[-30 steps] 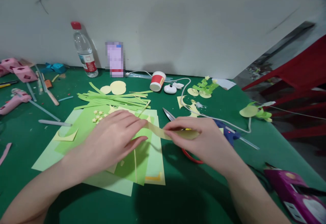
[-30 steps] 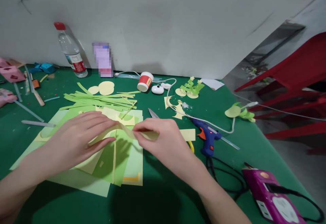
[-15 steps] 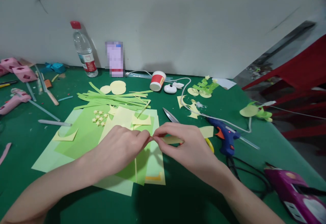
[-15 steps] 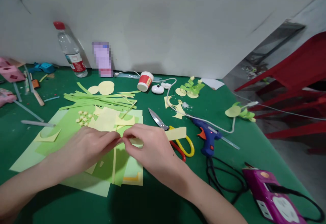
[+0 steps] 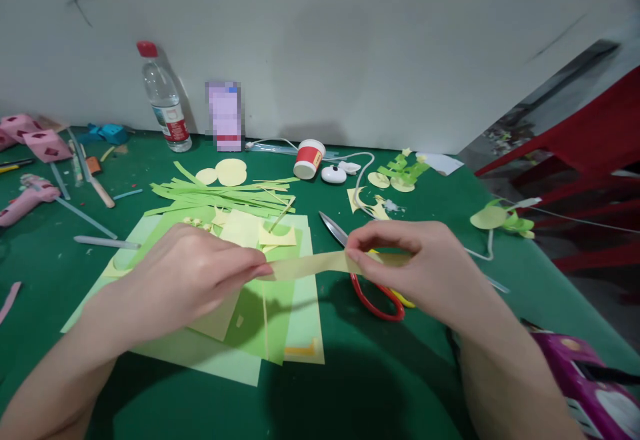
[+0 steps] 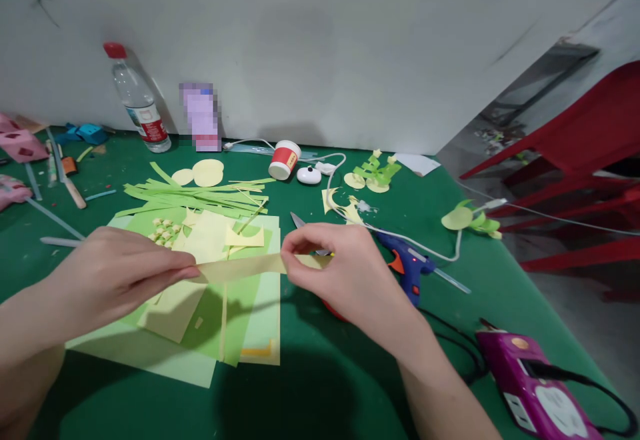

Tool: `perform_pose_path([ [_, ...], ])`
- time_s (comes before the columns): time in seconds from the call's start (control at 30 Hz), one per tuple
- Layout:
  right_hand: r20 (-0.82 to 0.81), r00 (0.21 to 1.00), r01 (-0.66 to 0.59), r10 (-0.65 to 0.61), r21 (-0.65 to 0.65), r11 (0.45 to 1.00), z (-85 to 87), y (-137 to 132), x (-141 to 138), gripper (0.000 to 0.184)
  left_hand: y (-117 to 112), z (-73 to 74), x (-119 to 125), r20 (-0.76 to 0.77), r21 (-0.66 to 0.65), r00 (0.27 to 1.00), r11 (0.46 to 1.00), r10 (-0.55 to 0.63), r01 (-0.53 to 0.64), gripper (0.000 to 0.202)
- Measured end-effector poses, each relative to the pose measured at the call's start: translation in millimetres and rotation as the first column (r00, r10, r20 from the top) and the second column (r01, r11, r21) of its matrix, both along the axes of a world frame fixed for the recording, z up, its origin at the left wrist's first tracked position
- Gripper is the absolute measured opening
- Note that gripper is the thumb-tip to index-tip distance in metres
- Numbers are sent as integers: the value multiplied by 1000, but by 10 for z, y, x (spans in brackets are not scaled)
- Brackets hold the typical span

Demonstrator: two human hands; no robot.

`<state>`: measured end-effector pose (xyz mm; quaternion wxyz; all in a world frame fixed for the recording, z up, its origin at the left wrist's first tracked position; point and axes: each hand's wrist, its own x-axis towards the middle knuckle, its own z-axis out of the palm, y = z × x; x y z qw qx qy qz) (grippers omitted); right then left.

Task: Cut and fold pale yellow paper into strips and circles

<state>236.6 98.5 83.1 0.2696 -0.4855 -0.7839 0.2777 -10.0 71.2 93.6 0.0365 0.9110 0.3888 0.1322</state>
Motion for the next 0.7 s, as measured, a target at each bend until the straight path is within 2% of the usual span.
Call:
perform_pose_path([
  [0.07, 10, 1000, 25, -25, 5, 1000, 17, 4, 40, 12, 43, 23, -57, 7, -47, 1000, 999, -16, 16, 20],
  [0.13, 26, 1000, 12, -13, 27, 1000, 15, -11, 38, 12, 73, 21, -44, -22, -96, 1000, 995, 14, -16, 19],
  [0.23, 42, 998, -51, 48, 59, 997, -15, -62, -42, 12, 82, -37, 89, -45, -60, 997, 996, 63, -65, 32],
  [0.3, 35, 995, -98, 96, 48, 994, -44, -101, -122, 13, 70, -99, 206, -25, -44, 1000, 999, 18, -19, 38],
  [0.4, 10, 991, -131, 131, 27, 991, -80, -142, -217, 13, 45, -170, 329, 13, -85, 998, 994, -64, 65, 27],
  [0.47, -10, 991, -130, 130, 13, 991, -91, -141, -232, 12, 28, -172, 343, 41, -64, 997, 996, -60, 63, 28],
  [0.6, -32, 998, -62, 61, -15, 998, -78, -63, -105, 11, 17, -69, 248, 102, -69, 995, 998, 2, 5, 23],
  [0.7, 41, 996, 81, -85, 83, 993, -47, 22, 70, 10, 38, -3, 174, 145, -150, 986, 987, 79, -57, 23],
])
